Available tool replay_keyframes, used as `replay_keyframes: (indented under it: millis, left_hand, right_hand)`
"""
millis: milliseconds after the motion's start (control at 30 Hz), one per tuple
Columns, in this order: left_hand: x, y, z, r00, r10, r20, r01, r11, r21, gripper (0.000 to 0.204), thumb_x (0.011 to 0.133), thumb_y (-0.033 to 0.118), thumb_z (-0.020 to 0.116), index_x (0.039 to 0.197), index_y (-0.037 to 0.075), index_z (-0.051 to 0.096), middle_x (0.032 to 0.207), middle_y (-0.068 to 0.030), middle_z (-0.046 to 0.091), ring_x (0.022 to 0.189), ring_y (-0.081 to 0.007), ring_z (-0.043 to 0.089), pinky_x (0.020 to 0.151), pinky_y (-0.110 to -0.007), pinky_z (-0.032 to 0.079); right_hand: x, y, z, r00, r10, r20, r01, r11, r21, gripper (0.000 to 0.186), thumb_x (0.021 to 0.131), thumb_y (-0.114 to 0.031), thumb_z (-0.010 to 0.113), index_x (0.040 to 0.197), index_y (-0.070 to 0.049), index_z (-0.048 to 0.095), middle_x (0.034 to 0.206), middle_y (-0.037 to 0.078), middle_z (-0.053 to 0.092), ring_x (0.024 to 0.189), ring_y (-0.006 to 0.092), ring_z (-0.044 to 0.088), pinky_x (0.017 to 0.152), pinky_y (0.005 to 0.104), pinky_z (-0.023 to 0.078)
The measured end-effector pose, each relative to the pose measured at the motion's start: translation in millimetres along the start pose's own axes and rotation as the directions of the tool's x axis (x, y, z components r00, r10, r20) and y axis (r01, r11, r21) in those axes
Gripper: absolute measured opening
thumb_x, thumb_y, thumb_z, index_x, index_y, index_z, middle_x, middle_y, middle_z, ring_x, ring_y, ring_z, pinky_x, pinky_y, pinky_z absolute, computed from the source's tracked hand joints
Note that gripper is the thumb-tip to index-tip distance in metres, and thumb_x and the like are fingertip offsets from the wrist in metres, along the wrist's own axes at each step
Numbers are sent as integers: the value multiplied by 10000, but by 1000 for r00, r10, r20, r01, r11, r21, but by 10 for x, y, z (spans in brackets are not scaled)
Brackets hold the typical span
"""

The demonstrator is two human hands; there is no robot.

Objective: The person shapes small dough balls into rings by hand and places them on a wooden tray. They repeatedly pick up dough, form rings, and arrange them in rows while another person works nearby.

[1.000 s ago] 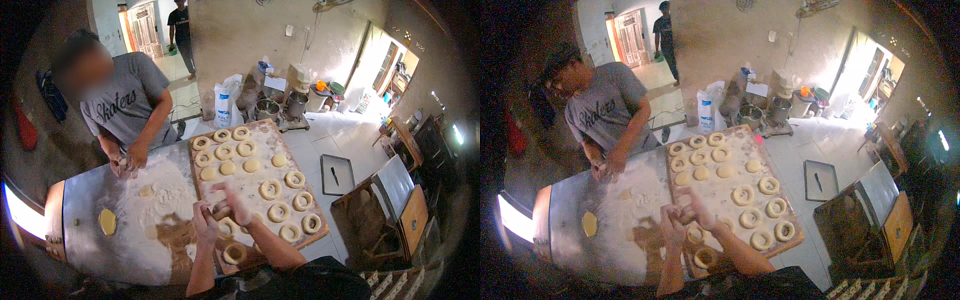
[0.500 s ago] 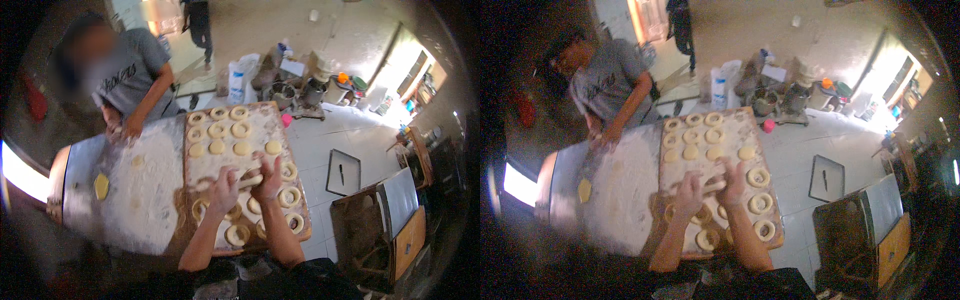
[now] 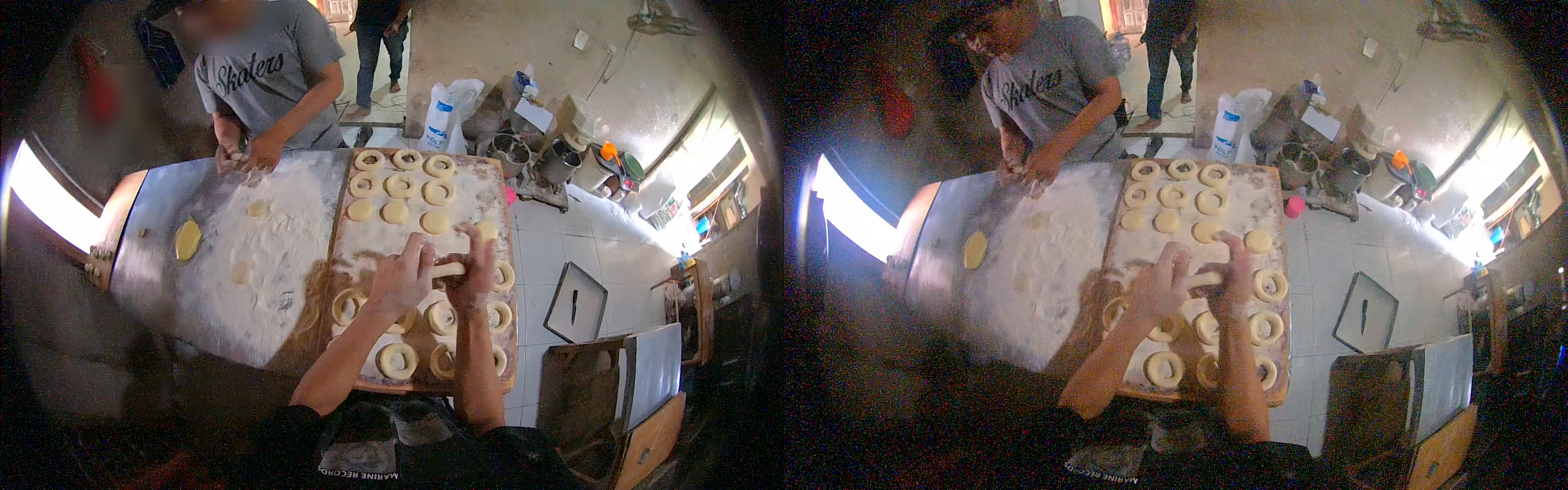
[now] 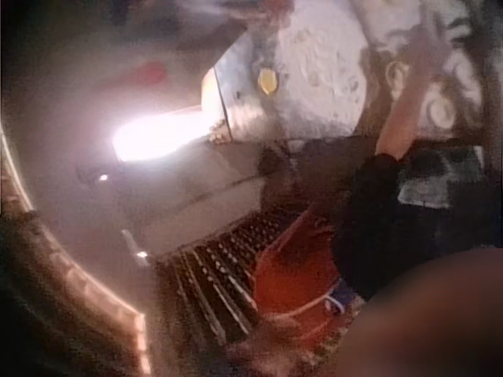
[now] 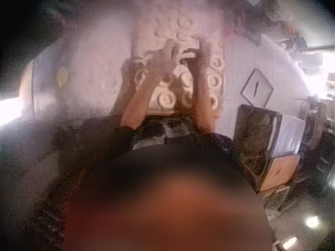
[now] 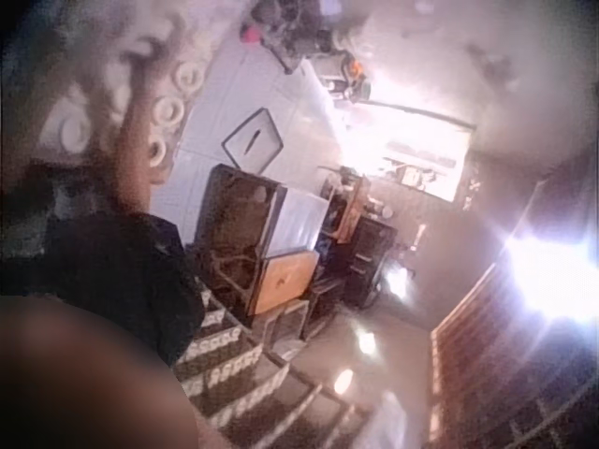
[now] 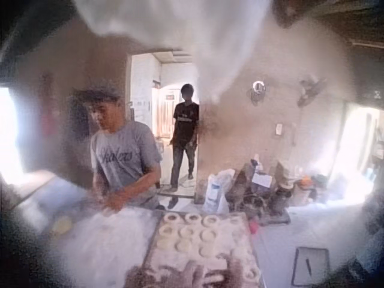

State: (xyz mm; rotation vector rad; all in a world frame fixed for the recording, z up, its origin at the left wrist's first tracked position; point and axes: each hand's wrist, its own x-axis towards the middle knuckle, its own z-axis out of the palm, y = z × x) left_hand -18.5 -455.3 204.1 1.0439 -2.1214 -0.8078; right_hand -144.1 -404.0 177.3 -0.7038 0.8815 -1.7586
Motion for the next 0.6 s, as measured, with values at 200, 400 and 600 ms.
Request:
replay_keyframes:
  millis: [200, 400, 600]
  left_hand:
    - [45, -124, -41, 989, -142, 49, 145, 988, -52, 221, 1011, 310, 459, 1114, 116, 478, 695, -232, 636, 739, -486, 628, 639, -566, 482]
    - [264, -784, 278, 1000, 11, 1, -11, 973, 231, 471, 1010, 439, 407, 1216, 19, 460, 1148, -321, 579, 1016, -518, 582, 837, -596, 461]
    - [431, -913, 39, 819, -531, 217, 349, 762, 546, 852, 937, 615, 439, 1540, 97, 135, 1510, -327, 289, 1409, -445, 312, 1096, -691, 203]
  right_hand:
    - [129, -17, -41, 985, 133, 109, -106, 968, -229, 535, 1014, -524, 408, 1416, -170, 394, 674, -22, 520, 500, 77, 445, 434, 239, 341]
    - [430, 78, -176, 973, 223, -66, -222, 805, -550, 595, 995, -477, 475, 1442, -109, 340, 890, 106, 619, 704, 185, 598, 618, 332, 470]
    - [554, 254, -128, 975, 12, -220, -218, -101, -971, 906, 897, -567, 579, 1560, -165, 109, 1268, 355, 552, 1239, 405, 550, 1087, 422, 372]
